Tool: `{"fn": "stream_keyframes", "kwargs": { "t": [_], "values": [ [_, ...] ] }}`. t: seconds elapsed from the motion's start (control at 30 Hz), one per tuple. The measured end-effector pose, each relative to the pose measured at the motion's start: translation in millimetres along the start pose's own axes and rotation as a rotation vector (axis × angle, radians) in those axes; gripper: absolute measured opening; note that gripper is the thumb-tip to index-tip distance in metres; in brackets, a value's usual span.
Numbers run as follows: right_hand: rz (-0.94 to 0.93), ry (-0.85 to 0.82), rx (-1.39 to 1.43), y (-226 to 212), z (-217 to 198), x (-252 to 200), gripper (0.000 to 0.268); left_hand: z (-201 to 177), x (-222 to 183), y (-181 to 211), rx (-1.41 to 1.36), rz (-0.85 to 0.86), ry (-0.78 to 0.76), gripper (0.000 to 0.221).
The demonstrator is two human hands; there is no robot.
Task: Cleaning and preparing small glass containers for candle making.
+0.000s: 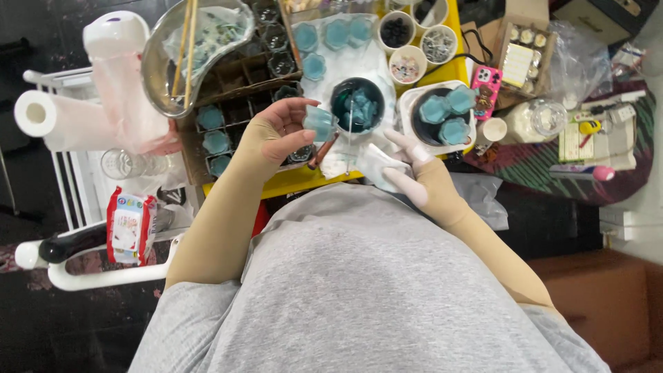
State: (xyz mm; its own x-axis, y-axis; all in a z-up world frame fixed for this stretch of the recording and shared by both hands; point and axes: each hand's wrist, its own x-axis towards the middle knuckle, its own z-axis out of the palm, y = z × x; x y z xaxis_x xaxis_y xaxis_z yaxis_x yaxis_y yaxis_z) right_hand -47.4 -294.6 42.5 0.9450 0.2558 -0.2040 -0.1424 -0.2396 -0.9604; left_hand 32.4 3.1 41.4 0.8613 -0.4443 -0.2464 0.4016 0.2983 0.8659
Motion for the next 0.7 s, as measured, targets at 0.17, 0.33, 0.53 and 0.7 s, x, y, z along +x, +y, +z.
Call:
{"fn": "stream_keyframes", "kwargs": {
  "t": [0.17, 0.33, 0.53, 0.7],
  "values": [
    [-0.026, 0.034, -0.067, -8, -3, -5, 0.064, 31, 17, -16, 0.096, -0.034, 0.04, 0.053],
    [-0.38, 0.063, -0.304, -17, -9, -2, 0.082, 46, 28, -41, 0.074, 0.104, -0.011, 0.055],
    [-0.059, -0.054, -0.546, -35, -2, 9, 0.099, 63, 32, -45, 0.081, 0.113, 0.019, 0.066],
    [-0.578, 0.145, -0.714, -20, -2, 12, 0.093, 67, 33, -53, 0.085, 0.13, 0.085, 0.06]
  ]
}}
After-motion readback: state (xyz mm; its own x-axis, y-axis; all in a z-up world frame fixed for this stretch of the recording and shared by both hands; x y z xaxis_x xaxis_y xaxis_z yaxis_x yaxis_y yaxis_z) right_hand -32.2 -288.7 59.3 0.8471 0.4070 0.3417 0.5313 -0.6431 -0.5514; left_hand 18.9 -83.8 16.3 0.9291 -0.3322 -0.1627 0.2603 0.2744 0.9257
